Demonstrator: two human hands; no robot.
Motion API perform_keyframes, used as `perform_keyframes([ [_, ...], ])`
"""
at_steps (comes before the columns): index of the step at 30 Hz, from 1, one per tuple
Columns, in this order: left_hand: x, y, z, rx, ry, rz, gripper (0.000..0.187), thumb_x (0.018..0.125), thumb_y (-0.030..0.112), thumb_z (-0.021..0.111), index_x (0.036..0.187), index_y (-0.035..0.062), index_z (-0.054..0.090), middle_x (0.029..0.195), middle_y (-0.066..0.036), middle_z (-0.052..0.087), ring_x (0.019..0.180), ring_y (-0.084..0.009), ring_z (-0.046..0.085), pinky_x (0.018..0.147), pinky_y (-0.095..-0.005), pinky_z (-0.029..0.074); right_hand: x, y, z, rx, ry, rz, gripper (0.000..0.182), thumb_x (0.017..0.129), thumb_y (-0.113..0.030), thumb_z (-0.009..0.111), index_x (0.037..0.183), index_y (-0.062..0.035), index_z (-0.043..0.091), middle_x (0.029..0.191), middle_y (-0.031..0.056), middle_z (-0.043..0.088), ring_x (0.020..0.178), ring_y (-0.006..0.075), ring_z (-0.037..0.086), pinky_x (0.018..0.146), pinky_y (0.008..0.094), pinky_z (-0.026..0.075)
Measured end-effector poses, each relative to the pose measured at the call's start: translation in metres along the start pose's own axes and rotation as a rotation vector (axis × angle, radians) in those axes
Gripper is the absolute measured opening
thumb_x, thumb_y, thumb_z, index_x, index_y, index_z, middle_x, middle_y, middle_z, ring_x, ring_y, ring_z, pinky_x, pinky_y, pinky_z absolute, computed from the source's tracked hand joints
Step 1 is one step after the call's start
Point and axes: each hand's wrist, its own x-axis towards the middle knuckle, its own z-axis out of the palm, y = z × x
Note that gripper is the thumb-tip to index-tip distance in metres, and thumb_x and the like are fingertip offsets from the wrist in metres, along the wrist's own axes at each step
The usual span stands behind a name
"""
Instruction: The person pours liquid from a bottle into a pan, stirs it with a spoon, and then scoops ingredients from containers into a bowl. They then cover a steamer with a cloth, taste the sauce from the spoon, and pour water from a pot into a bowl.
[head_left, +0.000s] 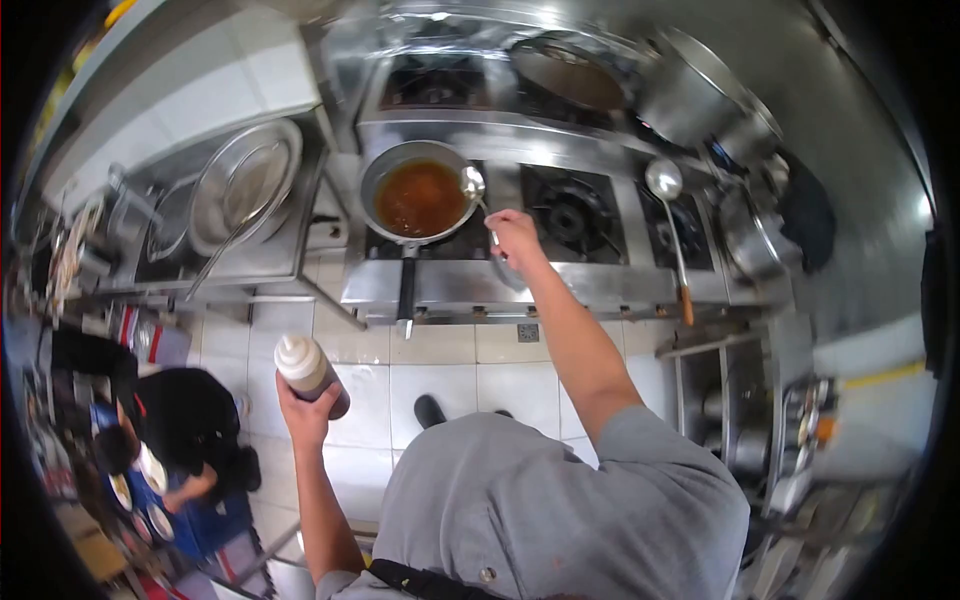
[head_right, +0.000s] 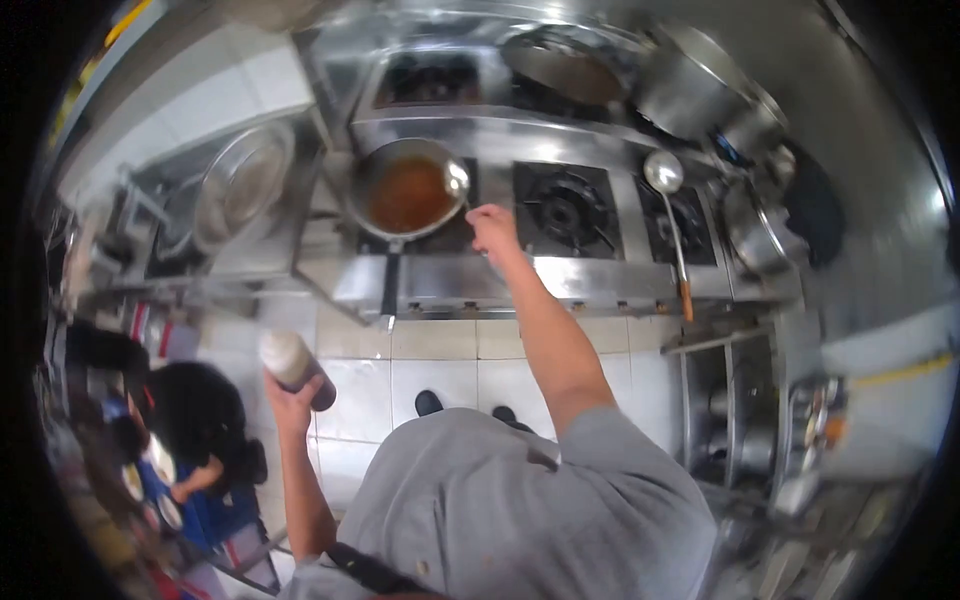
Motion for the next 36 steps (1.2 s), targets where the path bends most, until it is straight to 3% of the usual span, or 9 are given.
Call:
perform_keyframes([
  [3,-0.007,0.021,0.020,0.040,-0.103,0.021,0.083,0.059,0.020,0.086,0.130,0.0014,0.047,0.119,-0.013,0.056,0.109,-0.0262,0.055,0.096,-0.0384,0.043,-0.033,0.032,-0.054,0.108,0.001,-0.093,0.012,0.085,-0.017,0.066,0.090,-0.0058,0.067,0.075,0.0053,0.058,0.048,0.0176,0.052,0.043,0.0320,0.043],
  [4,-0.009,0.020,0.030,0.041,-0.128,0.027,0.084,0.060,0.021,0.086,0.131,0.0004,0.046,0.120,-0.014,0.056,0.110,-0.0268,0.055,0.097,-0.0390,0.043,-0.044,0.041,-0.077,0.027,0.007,0.011,0.013,0.086,-0.018,0.066,0.091,-0.0065,0.066,0.079,0.0054,0.059,0.050,0.0176,0.054,0.043,0.0323,0.044],
  [9,-0.037,0.080,0.132,-0.032,-0.389,0.191,0.077,0.065,0.014,0.082,0.131,-0.0026,0.045,0.121,-0.015,0.055,0.111,-0.0267,0.055,0.099,-0.0388,0.042,-0.153,0.158,-0.221,0.207,0.088,0.089,0.012,0.086,-0.014,0.062,0.084,-0.0023,0.064,0.068,0.0053,0.058,0.048,0.0152,0.054,0.042,0.0321,0.044],
  [13,-0.090,0.120,0.265,-0.246,-0.709,0.171,0.074,0.069,0.013,0.081,0.131,-0.0024,0.045,0.123,-0.014,0.055,0.110,-0.0249,0.055,0.098,-0.0371,0.043,-0.276,0.248,-0.356,-0.002,0.302,0.175,0.013,0.085,-0.015,0.062,0.083,-0.0025,0.065,0.065,0.0068,0.057,0.046,0.0151,0.052,0.040,0.0333,0.042],
  [18,-0.197,0.197,0.435,-0.314,-1.244,0.262,0.071,0.067,0.005,0.082,0.128,0.0006,0.046,0.121,-0.012,0.055,0.108,-0.0218,0.056,0.096,-0.0364,0.045,-0.419,0.311,-0.461,0.299,0.772,0.419,0.013,0.085,-0.017,0.063,0.085,-0.0037,0.064,0.062,0.0042,0.051,0.044,0.0156,0.047,0.039,0.0323,0.042],
  [22,-0.300,0.268,0.541,-0.503,-1.692,0.256,0.067,0.067,0.001,0.080,0.127,0.0016,0.050,0.115,-0.008,0.060,0.105,-0.0198,0.060,0.092,-0.0344,0.048,-0.491,0.340,-0.491,0.481,1.068,0.426,0.010,0.084,-0.014,0.064,0.084,-0.0043,0.062,0.062,0.0029,0.049,0.043,0.0145,0.045,0.038,0.0308,0.038],
  [26,-0.399,0.335,0.646,-0.629,-1.947,0.344,0.067,0.072,0.005,0.077,0.132,0.0023,0.046,0.119,-0.007,0.058,0.109,-0.0192,0.057,0.097,-0.0333,0.044,-0.537,0.367,-0.487,0.777,1.349,0.493,0.009,0.085,-0.014,0.062,0.082,-0.0066,0.059,0.062,0.0028,0.048,0.043,0.0160,0.047,0.037,0.0315,0.034],
  [34,-0.627,0.492,0.853,-0.868,-1.952,0.584,0.063,0.070,0.012,0.081,0.123,0.0017,0.049,0.114,-0.010,0.061,0.103,-0.0202,0.061,0.091,-0.0342,0.049,-0.563,0.463,-0.467,1.100,1.647,0.656,0.019,0.084,-0.018,0.062,0.095,-0.0032,0.064,0.061,0.0091,0.053,0.042,0.0200,0.050,0.036,0.0365,0.036],
  [36,-0.685,0.515,0.919,-0.844,-1.872,0.668,0.065,0.068,0.016,0.083,0.121,0.0006,0.050,0.114,-0.012,0.062,0.103,-0.0230,0.061,0.091,-0.0354,0.049,-0.560,0.439,-0.470,1.144,1.698,0.712,0.018,0.085,-0.018,0.061,0.094,-0.0032,0.063,0.061,0.0095,0.053,0.042,0.0206,0.051,0.036,0.0368,0.036],
])
